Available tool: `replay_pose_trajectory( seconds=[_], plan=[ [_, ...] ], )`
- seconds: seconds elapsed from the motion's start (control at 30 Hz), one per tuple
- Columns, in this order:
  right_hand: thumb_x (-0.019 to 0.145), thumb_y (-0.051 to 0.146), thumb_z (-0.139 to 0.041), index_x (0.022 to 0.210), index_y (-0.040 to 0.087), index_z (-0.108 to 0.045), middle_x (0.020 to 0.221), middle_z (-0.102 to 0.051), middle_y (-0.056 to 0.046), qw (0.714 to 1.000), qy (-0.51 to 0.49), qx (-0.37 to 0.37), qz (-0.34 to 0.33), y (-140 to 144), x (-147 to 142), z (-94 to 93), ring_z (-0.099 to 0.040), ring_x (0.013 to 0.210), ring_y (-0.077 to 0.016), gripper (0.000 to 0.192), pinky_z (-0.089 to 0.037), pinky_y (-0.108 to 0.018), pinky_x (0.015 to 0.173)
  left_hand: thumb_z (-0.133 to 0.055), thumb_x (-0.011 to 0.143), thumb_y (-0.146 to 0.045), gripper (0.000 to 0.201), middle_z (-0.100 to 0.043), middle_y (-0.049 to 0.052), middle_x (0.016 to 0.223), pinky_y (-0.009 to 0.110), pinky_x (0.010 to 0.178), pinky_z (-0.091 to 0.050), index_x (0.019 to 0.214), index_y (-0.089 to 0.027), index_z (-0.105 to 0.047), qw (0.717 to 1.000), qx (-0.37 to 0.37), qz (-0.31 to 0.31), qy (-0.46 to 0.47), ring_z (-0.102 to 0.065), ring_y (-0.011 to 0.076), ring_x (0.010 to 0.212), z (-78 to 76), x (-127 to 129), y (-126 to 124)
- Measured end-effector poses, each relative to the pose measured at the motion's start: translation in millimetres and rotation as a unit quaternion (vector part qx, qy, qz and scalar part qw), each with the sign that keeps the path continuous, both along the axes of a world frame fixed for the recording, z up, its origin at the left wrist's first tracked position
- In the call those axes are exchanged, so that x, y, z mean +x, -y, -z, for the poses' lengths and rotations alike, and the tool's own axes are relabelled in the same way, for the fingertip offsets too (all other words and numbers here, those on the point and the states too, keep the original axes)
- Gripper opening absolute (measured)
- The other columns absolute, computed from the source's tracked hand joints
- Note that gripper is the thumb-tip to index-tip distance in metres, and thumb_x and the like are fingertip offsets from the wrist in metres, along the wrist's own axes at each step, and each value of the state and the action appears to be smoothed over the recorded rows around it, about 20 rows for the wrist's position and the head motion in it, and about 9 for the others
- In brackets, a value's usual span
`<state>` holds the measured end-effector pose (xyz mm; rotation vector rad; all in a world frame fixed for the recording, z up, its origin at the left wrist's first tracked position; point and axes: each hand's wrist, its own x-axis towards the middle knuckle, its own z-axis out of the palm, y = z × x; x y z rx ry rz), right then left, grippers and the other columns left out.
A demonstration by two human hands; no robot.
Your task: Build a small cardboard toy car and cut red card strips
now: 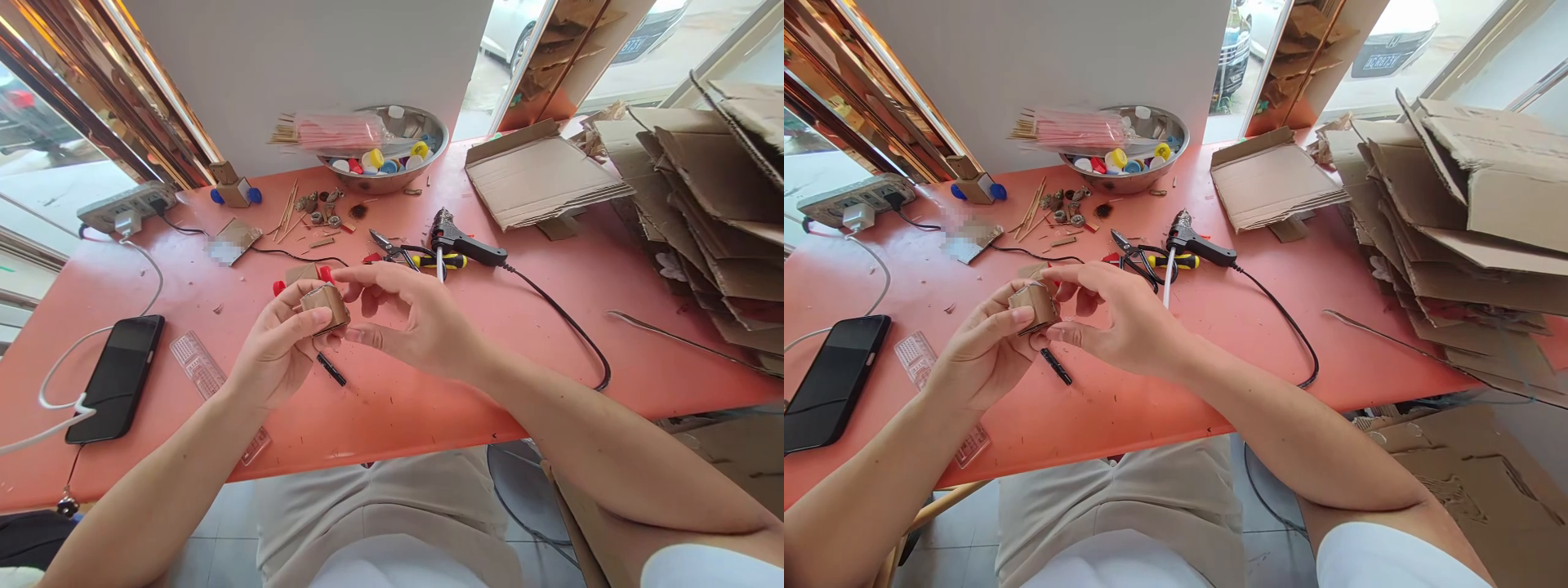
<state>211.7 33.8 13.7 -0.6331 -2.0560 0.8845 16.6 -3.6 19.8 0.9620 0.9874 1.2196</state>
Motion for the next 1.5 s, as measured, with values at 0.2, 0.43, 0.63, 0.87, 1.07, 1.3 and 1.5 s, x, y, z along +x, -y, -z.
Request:
replay_pose_trajectory(
  seconds=[0.2,0.43,0.63,0.87,1.07,1.3,1.5],
  plan=[
    [0.096,0.026,-0.077,0.121,0.019,-0.074,0.099,-0.075,-0.004,1.0,0.001,-0.002,0.006,-0.1,0.0,-1.9,-0.067,0.085,-0.0148,0.027,-0.059,-0.03,0.079,-0.096,0.061,-0.026,0.031,-0.072,-0.001,0.069,0.022,0.048,-0.06,0.081,-0.023,-0.073,1.0,-0.018,0.02,0.007,-0.067,0.0135,0.054,-2.4,0.0,-0.2],
    [0.098,0.028,-0.075,0.114,0.02,-0.071,0.102,-0.075,-0.005,0.991,-0.016,0.123,0.042,-0.4,-0.4,3.3,-0.068,0.085,-0.015,0.018,-0.061,-0.029,0.078,-0.096,0.056,-0.02,0.032,-0.07,-0.003,0.066,0.02,0.048,-0.06,0.078,-0.023,-0.072,1.0,-0.01,-0.012,0.018,-0.065,0.0104,0.051,-5.0,4.2,1.4],
    [0.102,0.031,-0.07,0.109,0.02,-0.074,0.106,-0.073,-0.009,0.979,-0.025,0.2,0.042,0.0,-0.3,8.8,-0.071,0.096,-0.0179,0.014,-0.063,-0.03,0.078,-0.095,0.062,-0.02,0.033,-0.068,-0.005,0.066,0.022,0.052,-0.063,0.083,-0.024,-0.07,1.0,0.021,-0.006,0.001,-0.068,0.0127,0.057,-5.7,4.3,3.3],
    [0.098,0.032,-0.076,0.105,0.02,-0.076,0.102,-0.075,-0.007,0.989,-0.026,0.141,0.044,2.1,-1.2,4.1,-0.071,0.092,-0.0165,0.014,-0.063,-0.027,0.074,-0.095,0.059,-0.019,0.031,-0.073,-0.003,0.07,0.024,0.052,-0.062,0.08,-0.024,-0.072,0.999,0.027,-0.012,-0.014,-0.068,0.0124,0.055,-7.4,5.0,3.2],
    [0.097,0.027,-0.076,0.107,0.018,-0.076,0.103,-0.078,-0.007,0.99,-0.043,0.133,0.035,3.3,-2.1,3.6,-0.072,0.094,-0.0161,0.013,-0.063,-0.027,0.076,-0.095,0.064,-0.021,0.03,-0.07,-0.005,0.069,0.024,0.054,-0.061,0.084,-0.024,-0.073,0.998,0.058,-0.018,-0.024,-0.064,0.0104,0.054,-5.4,2.2,2.8],
    [0.098,0.026,-0.076,0.107,0.017,-0.077,0.103,-0.08,-0.008,0.984,-0.063,0.148,0.074,11.0,-6.3,4.6,-0.073,0.089,-0.0145,0.013,-0.063,-0.026,0.074,-0.091,0.077,-0.021,0.025,-0.079,-0.002,0.08,0.029,0.068,-0.066,0.091,-0.027,-0.072,0.966,0.215,-0.081,-0.114,-0.077,0.016,0.07,2.7,3.0,9.1],
    [0.099,0.023,-0.074,0.096,0.018,-0.076,0.092,-0.079,-0.006,0.967,-0.086,0.201,0.135,18.4,-13.6,5.2,-0.073,0.08,-0.0133,0.007,-0.062,-0.024,0.069,-0.087,0.085,-0.02,0.021,-0.075,-0.002,0.08,0.027,0.068,-0.067,0.099,-0.028,-0.073,0.883,0.378,-0.113,-0.256,-0.077,0.0141,0.074,13.0,-1.2,11.4]
  ],
)
